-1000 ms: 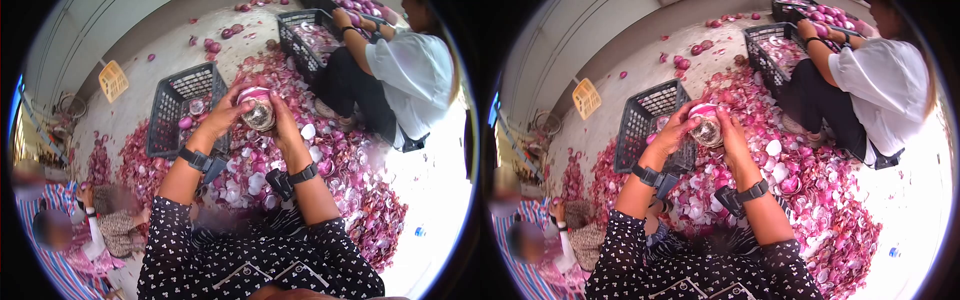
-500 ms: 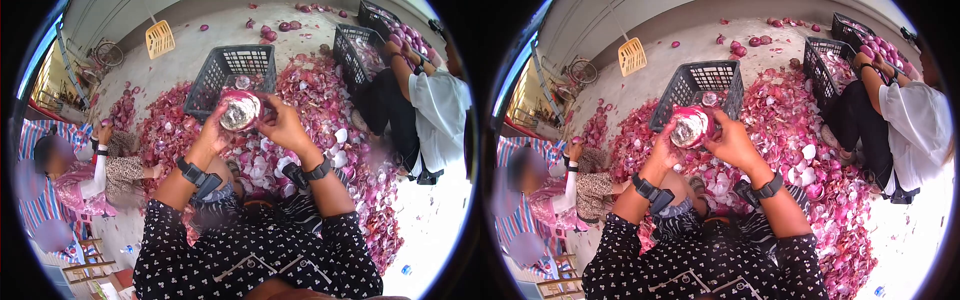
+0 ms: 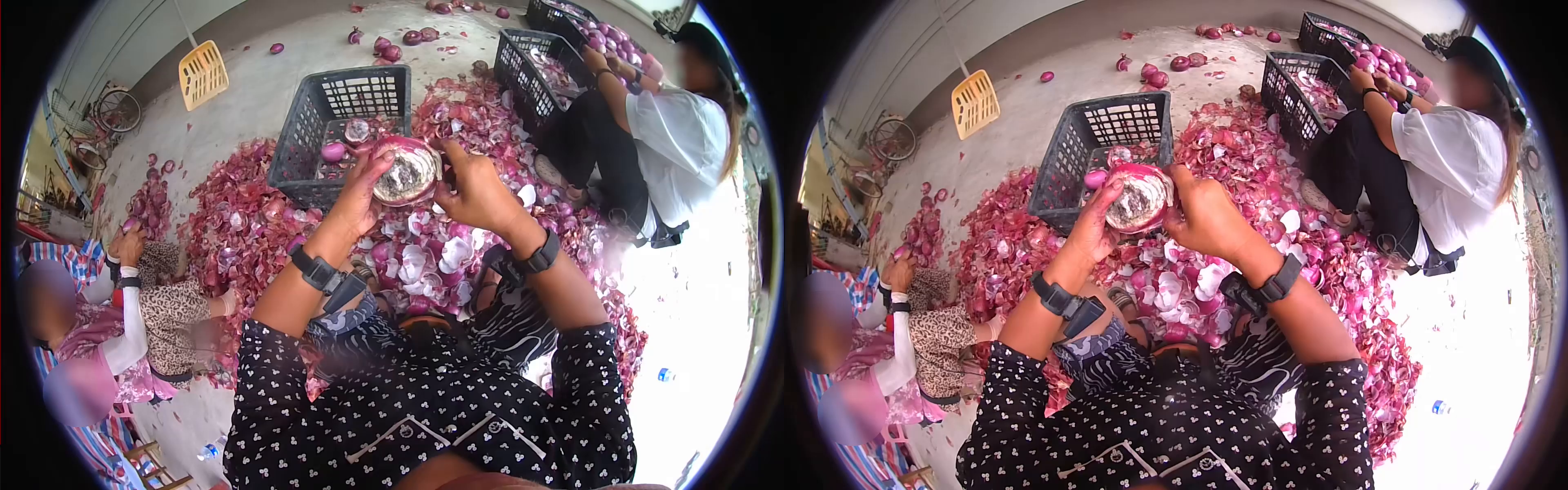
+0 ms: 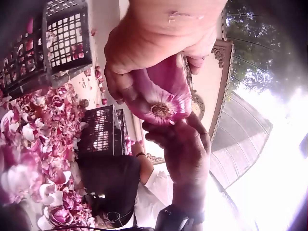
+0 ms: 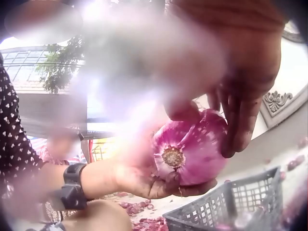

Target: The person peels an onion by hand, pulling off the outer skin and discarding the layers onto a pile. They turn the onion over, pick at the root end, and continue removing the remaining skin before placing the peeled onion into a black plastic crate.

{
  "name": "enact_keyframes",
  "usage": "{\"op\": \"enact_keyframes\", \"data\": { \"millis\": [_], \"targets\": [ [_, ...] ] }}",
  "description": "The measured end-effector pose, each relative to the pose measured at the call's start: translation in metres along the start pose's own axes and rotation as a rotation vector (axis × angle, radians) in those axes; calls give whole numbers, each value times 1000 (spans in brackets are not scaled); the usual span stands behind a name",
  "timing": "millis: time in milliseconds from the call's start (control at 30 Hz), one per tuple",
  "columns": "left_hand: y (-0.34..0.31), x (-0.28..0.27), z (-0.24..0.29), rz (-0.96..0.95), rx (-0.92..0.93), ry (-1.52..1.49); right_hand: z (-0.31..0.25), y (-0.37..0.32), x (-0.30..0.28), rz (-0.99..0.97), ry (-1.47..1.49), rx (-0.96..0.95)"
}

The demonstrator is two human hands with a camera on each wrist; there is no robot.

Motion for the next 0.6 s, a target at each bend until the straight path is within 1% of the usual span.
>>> {"op": "enact_keyframes", "data": {
  "millis": [33,100,133,167,233,267,300,367,400,433,533,600],
  "targets": [
    [1,-2,-2,3,-7,-5,6,0,5,-6,0,7],
    [7,-6,-4,-6,-75,34,19,7,11,151,92,-57],
    [7,-6,-5,-16,-91,33,23,7,11,201,177,-38],
    [9,-9,-7,-10,-95,34,27,11,11,197,182,-35],
    [10,-15,-12,-5,-105,-9,33,18,12,81,226,54],
    [12,-17,-14,25,-101,-13,38,21,12,-9,229,117],
    [16,-20,-16,23,-112,-12,41,24,10,-6,231,127],
    [24,-26,-22,-4,-75,-138,42,25,10,-156,381,186],
    [26,-27,-22,4,-93,-121,34,27,4,-209,281,196],
    [29,-31,-26,8,-108,-125,39,29,6,-213,284,211],
    [35,-44,-36,50,-178,-139,49,34,10,-192,275,117],
    [39,-47,-36,17,-190,-138,58,37,13,-210,318,149]
  ]
}}
Point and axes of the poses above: each hand's wrist, its own y-axis towards the middle knuckle, its own x-axis out of the palm, z = x × y, the point moved 2 cm from there along y, towards the middle knuckle, and after that the axes turned 8 degrees about x, right-handed, at the moved point
